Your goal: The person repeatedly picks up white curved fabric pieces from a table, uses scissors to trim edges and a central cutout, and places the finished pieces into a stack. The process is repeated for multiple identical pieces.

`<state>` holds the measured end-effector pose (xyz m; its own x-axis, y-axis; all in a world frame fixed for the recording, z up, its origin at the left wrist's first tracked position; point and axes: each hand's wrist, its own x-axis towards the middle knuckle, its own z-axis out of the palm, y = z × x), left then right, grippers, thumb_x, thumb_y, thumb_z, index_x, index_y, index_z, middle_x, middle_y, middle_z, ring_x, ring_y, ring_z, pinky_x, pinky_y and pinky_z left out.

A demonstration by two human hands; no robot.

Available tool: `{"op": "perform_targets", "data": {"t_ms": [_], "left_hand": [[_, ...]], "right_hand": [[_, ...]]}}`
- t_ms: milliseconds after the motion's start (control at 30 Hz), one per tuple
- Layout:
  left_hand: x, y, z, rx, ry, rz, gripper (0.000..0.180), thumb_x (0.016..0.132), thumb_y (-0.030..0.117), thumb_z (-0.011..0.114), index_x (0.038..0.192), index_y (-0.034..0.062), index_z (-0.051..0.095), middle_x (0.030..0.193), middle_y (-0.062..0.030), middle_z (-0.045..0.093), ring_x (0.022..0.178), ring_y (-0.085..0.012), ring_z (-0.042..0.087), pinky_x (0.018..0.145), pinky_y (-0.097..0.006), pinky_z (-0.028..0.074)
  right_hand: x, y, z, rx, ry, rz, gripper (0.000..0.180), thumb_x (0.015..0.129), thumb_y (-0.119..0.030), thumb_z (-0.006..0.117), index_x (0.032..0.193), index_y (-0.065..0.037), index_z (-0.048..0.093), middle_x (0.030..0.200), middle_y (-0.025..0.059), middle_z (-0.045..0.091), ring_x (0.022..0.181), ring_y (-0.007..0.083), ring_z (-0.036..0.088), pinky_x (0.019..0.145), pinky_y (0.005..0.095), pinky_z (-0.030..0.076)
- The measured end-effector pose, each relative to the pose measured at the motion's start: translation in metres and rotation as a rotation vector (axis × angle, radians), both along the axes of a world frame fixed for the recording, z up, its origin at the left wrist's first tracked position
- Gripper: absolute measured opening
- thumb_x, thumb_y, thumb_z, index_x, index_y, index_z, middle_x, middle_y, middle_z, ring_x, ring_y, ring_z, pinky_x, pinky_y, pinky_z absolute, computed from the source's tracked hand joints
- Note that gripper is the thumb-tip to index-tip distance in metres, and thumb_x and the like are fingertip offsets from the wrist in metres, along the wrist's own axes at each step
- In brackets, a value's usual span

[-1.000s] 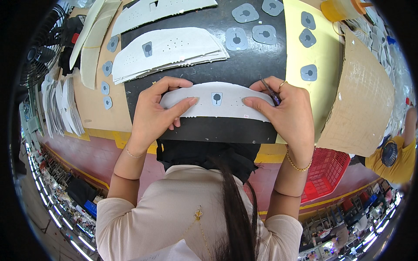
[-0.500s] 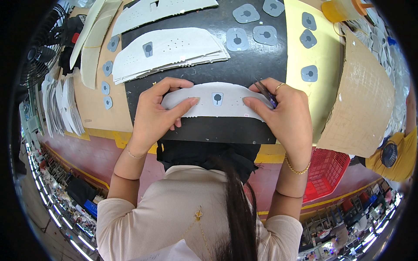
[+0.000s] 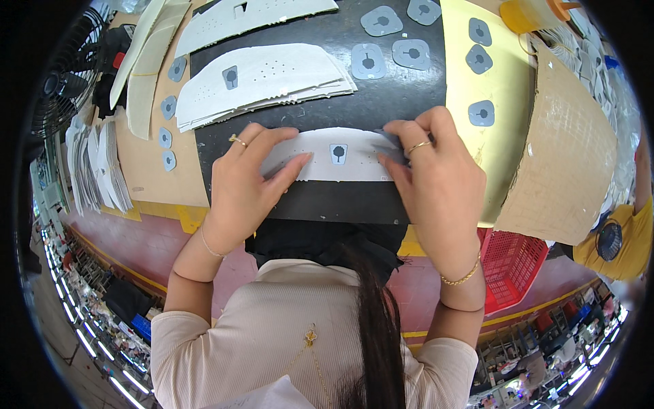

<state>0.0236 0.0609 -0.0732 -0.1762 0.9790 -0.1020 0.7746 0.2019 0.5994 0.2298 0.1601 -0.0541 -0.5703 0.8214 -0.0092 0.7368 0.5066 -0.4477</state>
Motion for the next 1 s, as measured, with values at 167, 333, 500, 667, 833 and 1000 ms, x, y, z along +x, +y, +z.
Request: {"op": "perform_targets", "data": {"t_ms": [167, 333, 500, 667, 833, 1000], "left_hand": [[0.0, -0.004, -0.013, 0.385, 0.281, -0.262, 0.034, 0.074, 0.009, 0.075, 0.107, 0.0062, 0.069, 0.12, -0.0104, 0.059, 0.105, -0.0271, 0.057, 0.085, -0.039, 0.047], [-0.003, -0.002, -0.024, 0.484, 0.242, -0.465, 0.036, 0.073, 0.007, 0.069, 0.108, 0.0013, 0.07, 0.124, -0.0093, 0.06, 0.109, -0.0255, 0.058, 0.088, -0.04, 0.045], [-0.006, 0.0, -0.024, 0.499, 0.288, -0.529, 0.031, 0.076, 0.009, 0.066, 0.105, 0.0001, 0.07, 0.123, -0.0078, 0.064, 0.11, -0.0228, 0.06, 0.089, -0.038, 0.044], [-0.006, 0.001, -0.024, 0.5, 0.305, -0.539, 0.03, 0.077, 0.011, 0.065, 0.105, 0.0005, 0.07, 0.12, -0.0067, 0.065, 0.11, -0.0211, 0.061, 0.088, -0.037, 0.042], [-0.005, 0.0, -0.024, 0.489, 0.352, -0.569, 0.029, 0.077, 0.012, 0.065, 0.104, 0.0023, 0.071, 0.121, -0.0069, 0.065, 0.11, -0.0208, 0.061, 0.087, -0.038, 0.042], [0.002, 0.001, -0.014, 0.433, 0.491, -0.631, 0.022, 0.077, 0.013, 0.066, 0.096, 0.0035, 0.07, 0.12, -0.0085, 0.065, 0.111, -0.0217, 0.061, 0.089, -0.039, 0.043]], "right_hand": [[0.002, -0.009, -0.006, 0.23, -0.037, 0.258, 0.025, 0.071, -0.008, 0.069, 0.096, -0.012, 0.071, 0.096, 0.0025, 0.058, 0.075, 0.0163, 0.06, 0.056, 0.0293, 0.047], [0.007, -0.009, -0.02, 0.375, 0.025, 0.426, 0.03, 0.071, -0.012, 0.067, 0.1, -0.012, 0.073, 0.098, 0.0006, 0.059, 0.071, 0.0131, 0.056, 0.053, 0.0265, 0.043], [0.009, -0.007, -0.021, 0.39, 0.014, 0.457, 0.032, 0.07, -0.014, 0.067, 0.101, -0.013, 0.073, 0.098, 0.0001, 0.06, 0.071, 0.0129, 0.055, 0.052, 0.0261, 0.041], [0.011, -0.006, -0.022, 0.402, 0.001, 0.477, 0.033, 0.069, -0.015, 0.067, 0.102, -0.012, 0.073, 0.098, -0.0004, 0.06, 0.07, 0.013, 0.054, 0.052, 0.026, 0.041], [0.012, -0.006, -0.024, 0.403, 0.014, 0.481, 0.033, 0.069, -0.015, 0.067, 0.101, -0.012, 0.074, 0.098, -0.0005, 0.06, 0.07, 0.0128, 0.054, 0.052, 0.0261, 0.04], [0.01, -0.005, -0.023, 0.321, 0.067, 0.45, 0.034, 0.068, -0.01, 0.068, 0.102, -0.011, 0.073, 0.099, 0.0009, 0.061, 0.071, 0.0135, 0.058, 0.052, 0.0269, 0.044]]}}
